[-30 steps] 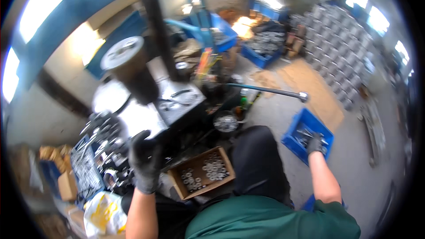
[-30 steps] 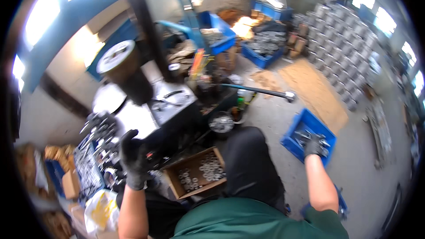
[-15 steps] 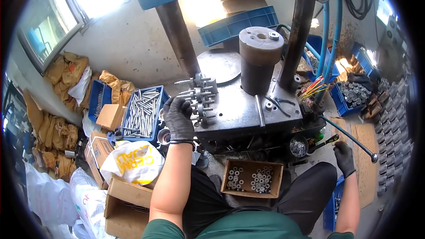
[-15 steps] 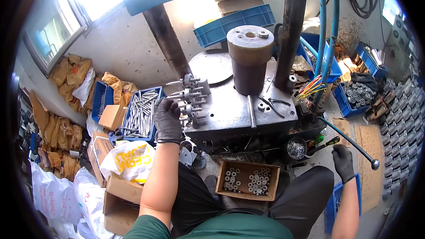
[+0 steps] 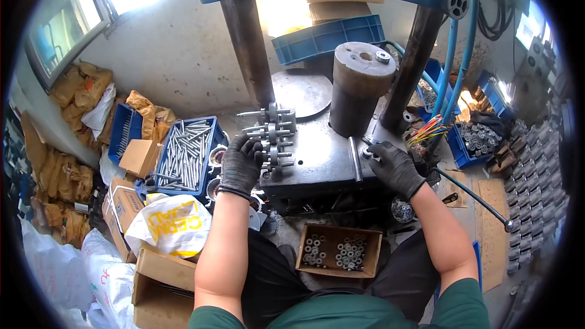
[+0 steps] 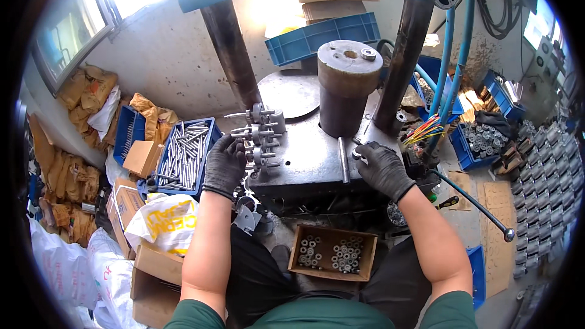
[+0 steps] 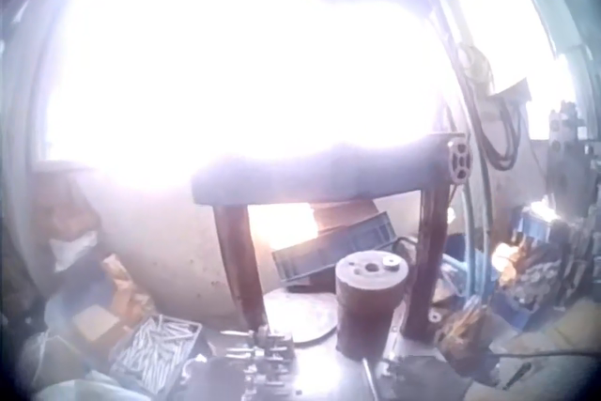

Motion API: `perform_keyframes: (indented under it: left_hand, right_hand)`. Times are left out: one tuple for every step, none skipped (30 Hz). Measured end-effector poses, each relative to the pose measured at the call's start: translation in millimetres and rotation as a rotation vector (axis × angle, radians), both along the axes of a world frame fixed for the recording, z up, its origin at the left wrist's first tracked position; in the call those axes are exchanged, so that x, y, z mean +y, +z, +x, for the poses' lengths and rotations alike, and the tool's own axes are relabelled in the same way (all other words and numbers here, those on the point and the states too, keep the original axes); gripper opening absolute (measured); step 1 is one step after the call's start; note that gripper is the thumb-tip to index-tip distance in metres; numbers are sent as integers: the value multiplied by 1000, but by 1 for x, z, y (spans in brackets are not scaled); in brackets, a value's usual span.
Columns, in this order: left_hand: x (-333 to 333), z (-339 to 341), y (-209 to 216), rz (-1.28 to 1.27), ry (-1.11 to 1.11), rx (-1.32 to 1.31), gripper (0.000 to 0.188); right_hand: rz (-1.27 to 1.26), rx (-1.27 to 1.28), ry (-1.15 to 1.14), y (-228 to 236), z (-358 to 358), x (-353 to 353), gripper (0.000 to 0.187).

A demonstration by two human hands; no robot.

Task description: The person operates a manual hydraulic press to assemble metal components. They repeatedly pick up cylindrical metal parts and washers, place them under the press ram, and pull a lever to press the parts together. The finished assemblies are placed into a blue bin.

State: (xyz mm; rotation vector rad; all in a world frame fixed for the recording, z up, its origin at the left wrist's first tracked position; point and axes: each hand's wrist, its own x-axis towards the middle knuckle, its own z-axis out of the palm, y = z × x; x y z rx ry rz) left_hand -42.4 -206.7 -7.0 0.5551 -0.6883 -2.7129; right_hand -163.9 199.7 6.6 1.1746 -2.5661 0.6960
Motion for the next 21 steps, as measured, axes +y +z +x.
perform_keyframes:
  left_hand:
    - [3,2,4,-33,20,0,11]
    - [1,0,0,-60,34,2,10]
    - [-1,0,-4,-88,49,4,10]
    - [3,0,1,-64,74,-18,13]
    - [8,-1,5,-157,83,20,14]
    - [13,-3,10,-251,93,58,14]
    - [19,-2,15,-347,107,93,15]
    - [29,-2,21,-595,186,-19,15]
    - [40,-3,26,-744,227,16,18]
    - [51,0,29,-841,239,73,18]
    - [62,2,29,-935,248,134,18]
    - [68,4,30,-987,238,164,19]
    - [71,-3,31,-1310,332,330,19]
    - [75,-8,33,-1591,484,507,20]
    - [82,3,29,-1819,510,541,23]
    - [96,15,42,-1896,409,564,26]
    - [108,26,50,-1973,308,582,30]
    - [123,28,48,-1914,327,576,33]
    - [136,28,48,-1855,267,538,28]
    - [143,23,42,-1860,180,492,24]
    - [145,17,33,-1863,92,448,21]
  right_hand:
    - [29,-16,-51,0,1,-5,31]
    - [57,-32,-101,3,1,-10,32]
    - [86,-47,-151,3,2,-14,34]
    - [88,-72,-180,-2,-1,-14,34]
    - [116,-78,-198,-5,-6,-14,33]
    - [144,-84,-215,-8,-10,-13,32]
    - [171,-92,-226,-10,-12,-16,32]
    - [149,-100,-229,-12,-12,-18,29]
    - [162,-100,-221,-13,-13,-19,28]
    - [174,-101,-205,-13,-13,-22,27]
    - [188,-99,-192,-13,-13,-24,27]
    - [168,-90,-196,-16,-14,-27,25]
    - [171,-77,-201,-19,-15,-27,25]
    - [175,-64,-206,-21,-16,-26,26]
    - [178,-51,-211,-23,-17,-25,26]
    - [163,-56,-210,-24,-19,-20,25]
    - [127,-59,-215,-24,-18,-22,24]
    - [97,-63,-210,-23,-16,-26,23]
    - [79,-68,-208,-22,-14,-25,23]
    - [44,-100,-218,-24,-14,-24,21]
    - [9,-133,-229,-26,-14,-23,20]
